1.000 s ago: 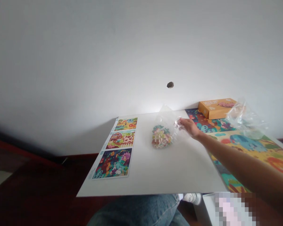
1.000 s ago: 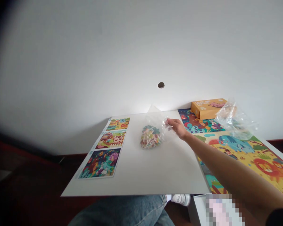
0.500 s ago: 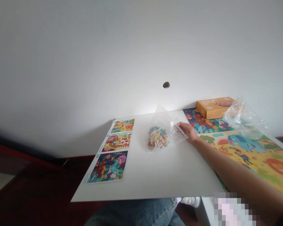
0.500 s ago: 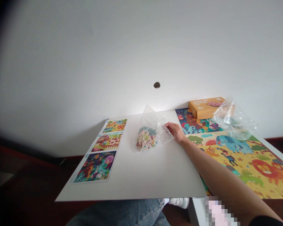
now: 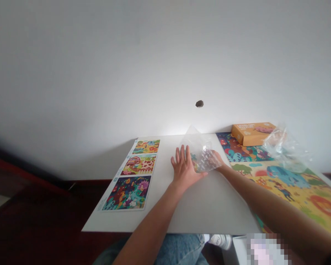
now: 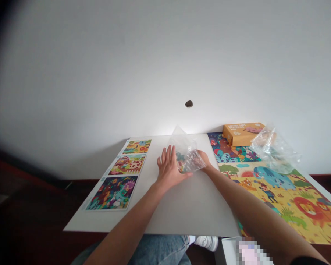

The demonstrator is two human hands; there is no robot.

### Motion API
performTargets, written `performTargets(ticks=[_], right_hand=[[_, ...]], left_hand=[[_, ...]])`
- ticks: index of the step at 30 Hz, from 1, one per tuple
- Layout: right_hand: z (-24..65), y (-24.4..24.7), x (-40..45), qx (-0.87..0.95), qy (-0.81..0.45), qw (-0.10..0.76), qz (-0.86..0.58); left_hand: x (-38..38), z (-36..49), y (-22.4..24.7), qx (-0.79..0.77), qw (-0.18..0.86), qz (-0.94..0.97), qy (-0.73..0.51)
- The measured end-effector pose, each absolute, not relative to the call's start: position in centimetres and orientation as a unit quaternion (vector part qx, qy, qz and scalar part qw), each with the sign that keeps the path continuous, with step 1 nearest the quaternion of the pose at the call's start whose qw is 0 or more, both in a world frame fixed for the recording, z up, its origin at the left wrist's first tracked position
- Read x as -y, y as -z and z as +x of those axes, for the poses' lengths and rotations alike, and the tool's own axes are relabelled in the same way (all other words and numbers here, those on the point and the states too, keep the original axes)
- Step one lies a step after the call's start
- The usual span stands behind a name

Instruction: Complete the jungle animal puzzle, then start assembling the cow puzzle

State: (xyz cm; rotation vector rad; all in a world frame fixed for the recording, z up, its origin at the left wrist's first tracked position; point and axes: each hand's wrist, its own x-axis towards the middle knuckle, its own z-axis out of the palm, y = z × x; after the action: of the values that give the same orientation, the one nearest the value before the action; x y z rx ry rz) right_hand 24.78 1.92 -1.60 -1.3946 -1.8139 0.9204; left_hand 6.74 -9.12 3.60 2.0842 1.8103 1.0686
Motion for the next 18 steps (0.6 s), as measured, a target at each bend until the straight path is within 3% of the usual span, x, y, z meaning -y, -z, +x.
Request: performTargets(ticks=[3, 8, 13, 18], right_hand=[[23.9, 1.5, -1.6, 0.706, -0.3, 0.327, -0.553], [23.2, 1.7, -0.5, 0.72, -0.286, 0.332, -0.538], [22.0, 1.2, 0.4, 0.711, -0.34, 0.37, -0.491], [20.2, -0.1, 2.1, 0.677, -0.495, 0.355, -0.413]], left_hand=[[5.4, 7.4, -2.1, -0.615, 0.07, 0.694, -0.368], [4.3, 4.4, -0.2, -0.599, 0.152, 0.616, -0.488], [3.0, 2.7, -0.4, -0.486, 0.385, 0.265, -0.738], [2.8, 3.0, -1.5, -0.343, 0.575, 0.133, -0.73]])
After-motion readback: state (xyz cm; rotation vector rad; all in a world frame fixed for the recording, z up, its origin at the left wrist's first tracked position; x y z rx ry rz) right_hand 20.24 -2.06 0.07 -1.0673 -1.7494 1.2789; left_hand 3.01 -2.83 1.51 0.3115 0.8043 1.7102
